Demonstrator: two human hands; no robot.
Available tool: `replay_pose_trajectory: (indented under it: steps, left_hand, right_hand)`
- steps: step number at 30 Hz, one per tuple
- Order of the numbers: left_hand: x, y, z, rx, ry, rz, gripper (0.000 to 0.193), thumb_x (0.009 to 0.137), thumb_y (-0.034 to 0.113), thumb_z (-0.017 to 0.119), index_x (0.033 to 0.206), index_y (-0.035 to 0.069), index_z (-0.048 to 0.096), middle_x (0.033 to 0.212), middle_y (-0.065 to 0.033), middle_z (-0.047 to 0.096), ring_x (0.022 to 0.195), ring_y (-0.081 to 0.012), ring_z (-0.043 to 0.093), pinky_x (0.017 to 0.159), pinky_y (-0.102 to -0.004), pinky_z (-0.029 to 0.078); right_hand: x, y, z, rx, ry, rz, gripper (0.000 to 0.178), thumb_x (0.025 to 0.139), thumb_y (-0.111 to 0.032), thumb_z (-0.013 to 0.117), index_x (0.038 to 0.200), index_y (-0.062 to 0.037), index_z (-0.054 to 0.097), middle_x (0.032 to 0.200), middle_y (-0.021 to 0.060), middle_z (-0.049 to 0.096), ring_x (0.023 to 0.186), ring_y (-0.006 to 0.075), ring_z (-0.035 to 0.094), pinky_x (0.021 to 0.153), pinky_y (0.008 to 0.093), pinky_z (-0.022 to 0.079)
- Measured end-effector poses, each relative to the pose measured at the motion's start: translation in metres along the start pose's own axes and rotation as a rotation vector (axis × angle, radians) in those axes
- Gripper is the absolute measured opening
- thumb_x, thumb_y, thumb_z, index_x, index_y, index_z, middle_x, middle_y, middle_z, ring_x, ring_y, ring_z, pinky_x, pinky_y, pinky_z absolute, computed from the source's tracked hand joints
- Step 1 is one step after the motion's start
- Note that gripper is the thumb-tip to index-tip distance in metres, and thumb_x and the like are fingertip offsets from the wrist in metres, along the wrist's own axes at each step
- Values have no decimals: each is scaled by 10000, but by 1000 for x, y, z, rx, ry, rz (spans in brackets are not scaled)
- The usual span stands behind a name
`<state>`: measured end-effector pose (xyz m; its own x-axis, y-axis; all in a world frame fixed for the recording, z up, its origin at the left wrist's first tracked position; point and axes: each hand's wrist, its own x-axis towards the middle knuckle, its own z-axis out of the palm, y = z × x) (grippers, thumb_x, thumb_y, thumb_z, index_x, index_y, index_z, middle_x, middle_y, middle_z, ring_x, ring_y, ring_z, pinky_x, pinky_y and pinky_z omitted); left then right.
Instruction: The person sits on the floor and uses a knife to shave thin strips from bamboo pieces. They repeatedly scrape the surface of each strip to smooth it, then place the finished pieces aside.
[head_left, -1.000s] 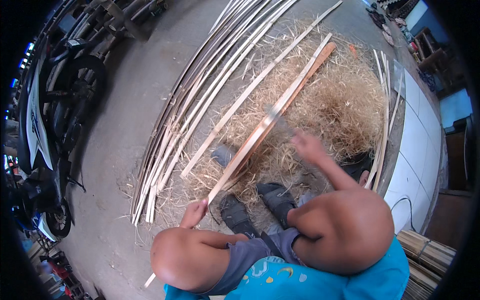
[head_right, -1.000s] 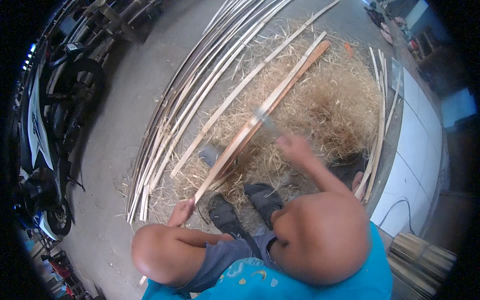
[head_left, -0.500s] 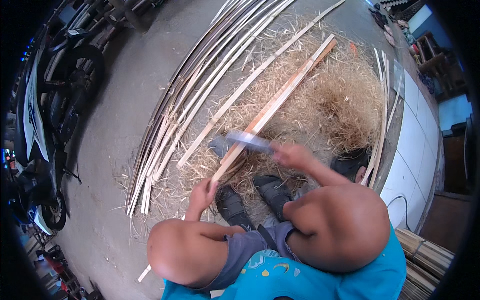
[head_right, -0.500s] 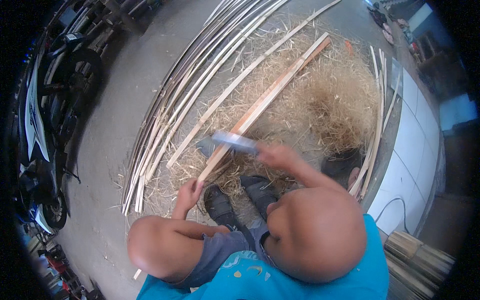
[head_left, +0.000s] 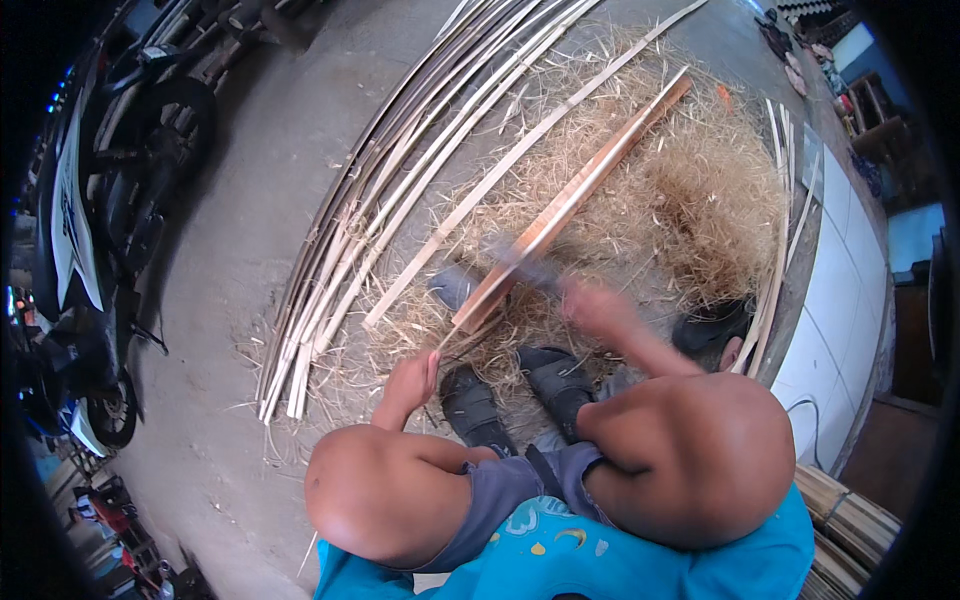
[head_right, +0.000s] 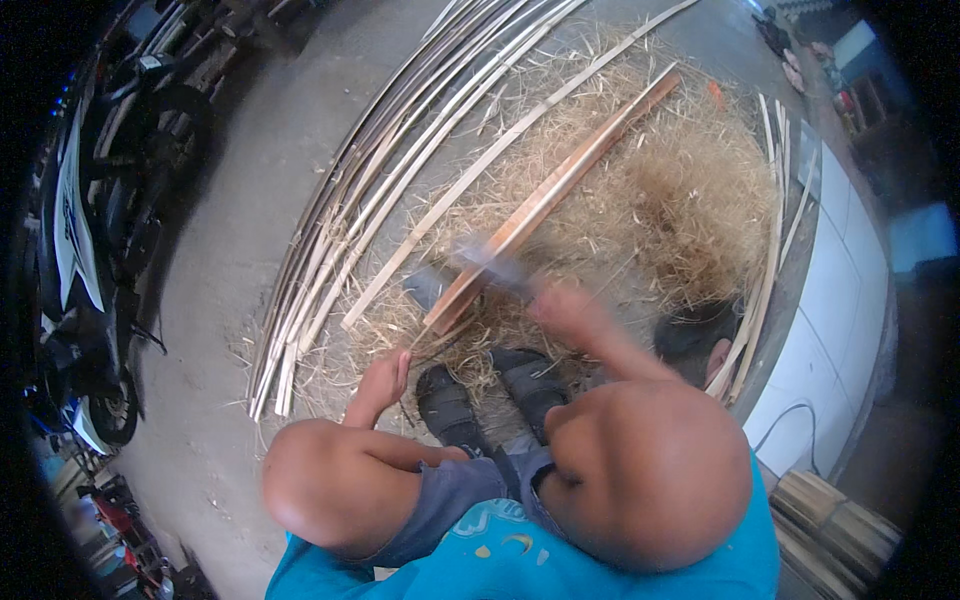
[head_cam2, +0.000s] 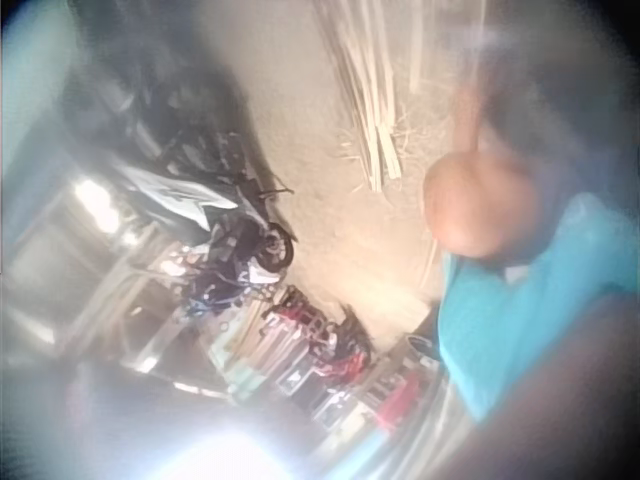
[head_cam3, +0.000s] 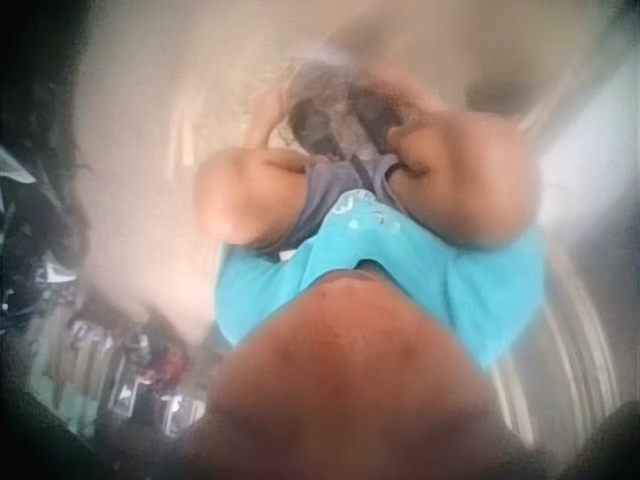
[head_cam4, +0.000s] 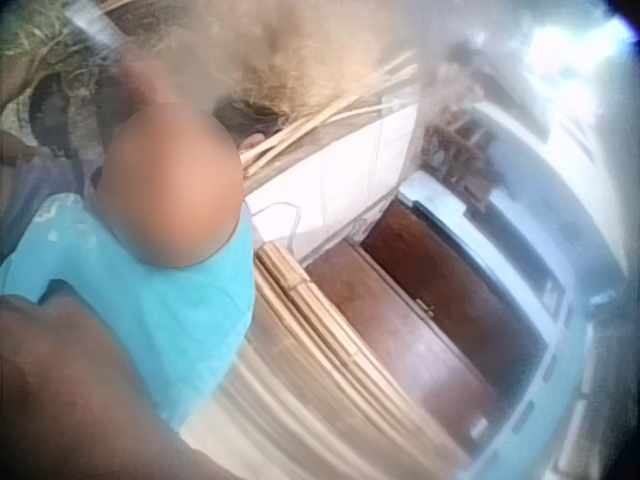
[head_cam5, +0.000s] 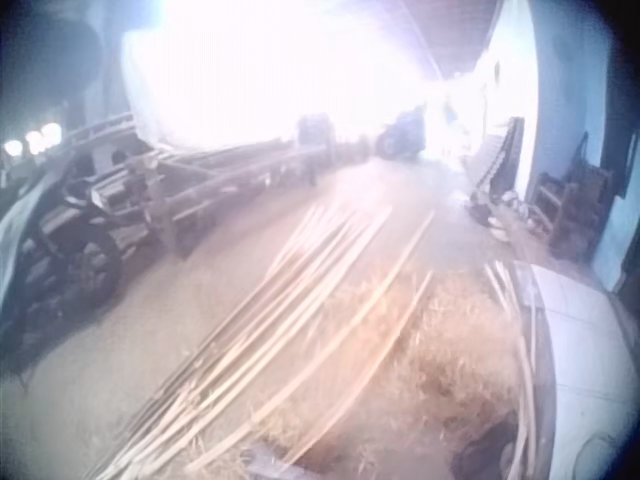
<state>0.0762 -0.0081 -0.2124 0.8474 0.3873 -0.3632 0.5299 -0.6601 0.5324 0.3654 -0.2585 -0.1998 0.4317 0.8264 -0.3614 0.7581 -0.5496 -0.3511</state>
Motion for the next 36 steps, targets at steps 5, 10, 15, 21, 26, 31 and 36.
replay_pose_trajectory:
  steps: [5, 10, 15, 21, 26, 31, 36]
  left_hand:
    - [-1, -20, 2, -114, -76, 14, 453, 1058, 354, 362, 968, 11, 644, 846, -262, 661, 806, -462, 636, 761, -508, 496]
    - [41, 13, 5, -201, -94, -51, 554, 1060, 397, 356, 894, -9, 695, 797, -220, 680, 792, -376, 669, 772, -434, 507]
    - [-8, -23, 1, -327, -204, -159, 585, 1060, 435, 370, 836, -11, 676, 676, -141, 628, 657, -248, 614, 683, -395, 496]
    - [-44, -72, 2, -444, -286, -282, 561, 1051, 444, 421, 828, -8, 666, 594, -41, 548, 563, -144, 512, 560, -331, 428]
    - [-61, -77, 14, -452, -164, -432, 531, 1035, 450, 476, 807, 10, 667, 599, -27, 563, 553, -127, 523, 527, -310, 412]
    - [11, -25, 16, -400, -95, -157, 500, 1019, 430, 525, 806, -1, 662, 585, -35, 589, 528, -127, 548, 507, -311, 437]
    - [-26, -61, 28, -660, -152, -284, 432, 1026, 388, 545, 847, 16, 671, 610, -38, 607, 545, -110, 555, 505, -268, 431]
  right_hand:
    - [2, 138, -73, 306, 504, 733, 406, 984, -378, 516, 1210, -71, 657, 1103, 221, 688, 1051, 401, 646, 899, 476, 513]
    - [9, 47, 21, 229, 239, 13, 418, 969, -431, 537, 1272, -156, 626, 1072, 245, 678, 980, 419, 650, 826, 480, 524]
    - [14, 35, -7, 250, 310, 229, 479, 954, -457, 567, 1338, -171, 567, 1066, 224, 679, 935, 425, 662, 755, 507, 529]
    - [14, 90, -8, 228, 411, 80, 406, 971, -403, 549, 1273, -137, 605, 1003, 223, 693, 938, 415, 670, 797, 508, 529]
    - [23, 72, -31, 373, 357, 337, 357, 976, -375, 542, 1262, -174, 615, 1048, 222, 689, 971, 408, 665, 841, 490, 527]
    - [-6, -7, 25, 306, 105, -57, 409, 950, -405, 585, 1290, -178, 605, 1061, 217, 690, 1010, 404, 660, 881, 475, 524]
    - [5, 73, -4, 392, 363, 383, 438, 950, -415, 587, 1305, -159, 605, 1177, 191, 662, 1061, 379, 639, 914, 457, 510]
